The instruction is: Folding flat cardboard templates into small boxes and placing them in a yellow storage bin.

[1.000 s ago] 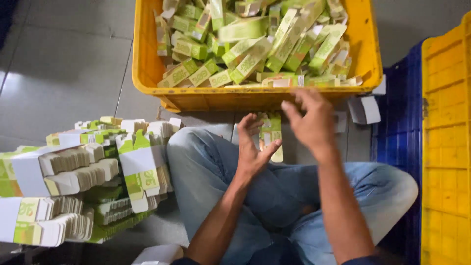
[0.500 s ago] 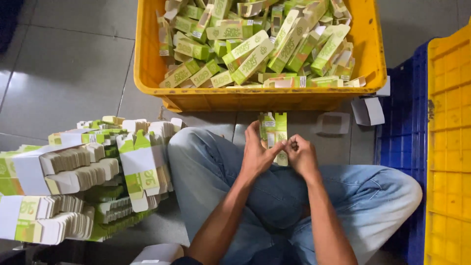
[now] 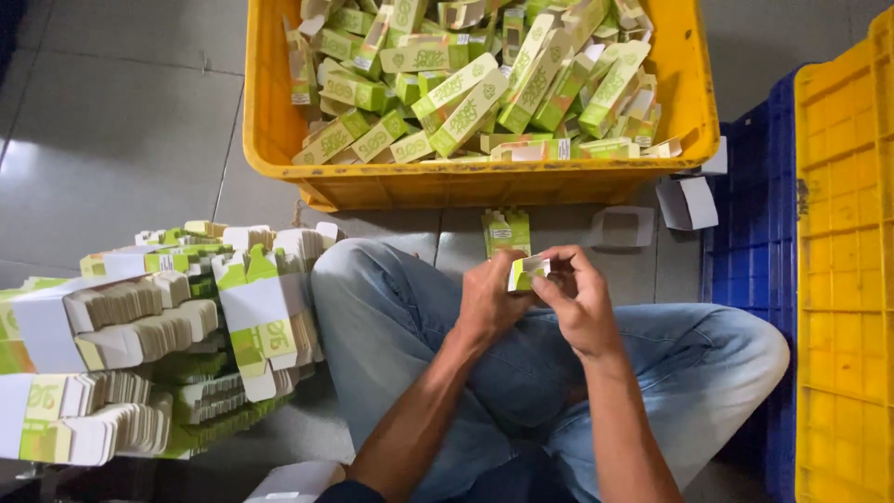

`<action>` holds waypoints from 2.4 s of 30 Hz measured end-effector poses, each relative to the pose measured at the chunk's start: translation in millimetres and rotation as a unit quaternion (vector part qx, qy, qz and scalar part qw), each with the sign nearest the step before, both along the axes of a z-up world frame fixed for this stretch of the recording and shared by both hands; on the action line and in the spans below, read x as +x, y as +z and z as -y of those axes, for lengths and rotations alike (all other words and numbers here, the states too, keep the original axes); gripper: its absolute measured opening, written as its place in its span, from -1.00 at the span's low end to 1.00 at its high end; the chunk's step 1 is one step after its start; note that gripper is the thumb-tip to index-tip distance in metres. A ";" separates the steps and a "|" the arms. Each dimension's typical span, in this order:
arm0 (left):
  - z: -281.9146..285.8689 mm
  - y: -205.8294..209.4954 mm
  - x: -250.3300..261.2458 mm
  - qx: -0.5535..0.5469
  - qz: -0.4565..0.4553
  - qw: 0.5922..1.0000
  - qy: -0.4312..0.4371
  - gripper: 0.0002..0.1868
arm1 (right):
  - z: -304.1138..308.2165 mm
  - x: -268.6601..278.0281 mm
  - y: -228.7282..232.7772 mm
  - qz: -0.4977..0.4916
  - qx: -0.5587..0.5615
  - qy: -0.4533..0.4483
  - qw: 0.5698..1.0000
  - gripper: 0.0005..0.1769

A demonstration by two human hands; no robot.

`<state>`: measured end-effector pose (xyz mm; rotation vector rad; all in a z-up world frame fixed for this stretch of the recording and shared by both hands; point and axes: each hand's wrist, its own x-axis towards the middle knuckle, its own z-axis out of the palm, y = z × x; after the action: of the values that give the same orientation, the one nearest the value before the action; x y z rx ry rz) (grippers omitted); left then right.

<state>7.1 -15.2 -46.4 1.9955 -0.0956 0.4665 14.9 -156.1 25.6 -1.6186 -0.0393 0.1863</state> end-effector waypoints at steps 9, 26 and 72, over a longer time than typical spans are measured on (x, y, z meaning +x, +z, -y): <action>-1.7 10.0 -3.5 -0.079 0.085 0.993 0.018 -0.22 | -29.3 -13.3 36.4 0.165 -0.157 -0.097 0.969 -0.90; -13.2 32.9 -5.3 -0.101 0.013 0.990 -0.098 -0.31 | 4.6 28.7 64.9 0.132 -0.203 0.137 0.960 -0.84; -21.9 32.9 7.2 -0.196 -0.079 0.977 -0.002 -0.22 | 25.3 49.1 -175.7 -0.086 -0.500 0.023 0.862 -0.46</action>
<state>14.3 6.7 -13.5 1.6361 0.0872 0.2958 64.0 -181.3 -150.1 -2.6363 0.1896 0.4343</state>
